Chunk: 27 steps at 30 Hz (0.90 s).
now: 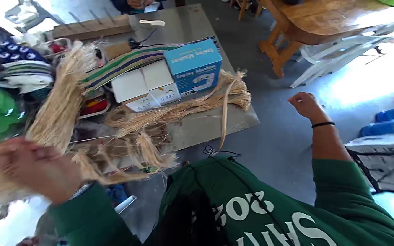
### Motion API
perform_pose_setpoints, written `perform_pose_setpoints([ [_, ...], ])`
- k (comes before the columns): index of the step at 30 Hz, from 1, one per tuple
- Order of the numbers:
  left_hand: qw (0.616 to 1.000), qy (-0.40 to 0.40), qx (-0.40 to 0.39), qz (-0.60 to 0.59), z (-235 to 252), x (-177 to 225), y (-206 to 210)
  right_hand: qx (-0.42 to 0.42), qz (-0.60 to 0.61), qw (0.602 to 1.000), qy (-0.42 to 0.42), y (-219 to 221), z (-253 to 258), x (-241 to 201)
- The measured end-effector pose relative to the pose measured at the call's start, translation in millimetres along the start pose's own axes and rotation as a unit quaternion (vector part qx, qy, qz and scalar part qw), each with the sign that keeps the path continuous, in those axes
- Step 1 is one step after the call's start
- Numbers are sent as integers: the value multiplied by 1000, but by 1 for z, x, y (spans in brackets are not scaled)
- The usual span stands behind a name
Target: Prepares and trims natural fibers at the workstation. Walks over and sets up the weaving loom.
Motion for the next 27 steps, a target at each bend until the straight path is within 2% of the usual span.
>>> perform_pose_setpoints([
  [3,998,21,-65,12,-41,-2,61,3,-25,1000,-17,-2,-8,-54],
  [5,994,15,-110,2,-60,-10,88,2,-1,994,-107,2,-21,-108],
  [7,992,7,-122,-39,-67,-16,109,6,43,972,-233,8,-40,-168],
  [9,987,-2,-140,-78,-75,-15,126,3,96,932,-350,8,-68,-229],
  [12,983,-15,-158,-90,-91,-7,142,-10,179,851,-494,11,-117,-307],
  [15,984,18,-166,-65,-103,-3,148,-120,265,777,-559,28,-163,-357],
  [17,984,70,-162,11,-106,-3,145,-239,313,750,-532,44,-181,-372],
  [19,981,112,-139,81,-105,-4,134,-312,327,740,-498,53,-189,-374],
  [23,982,132,-53,124,-92,-1,80,-245,245,767,-540,53,-168,-348],
  [27,982,141,47,114,-80,8,14,-254,205,772,-545,49,-143,-304],
])
Point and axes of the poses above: each hand's wrist, its own z-axis towards the middle knuckle, its own y-axis out of the palm, x = y × z, the point moved 3 cm from there along z, towards the middle knuckle, and after that the axes turned 10 degrees about -z, right-handed, at the moved point
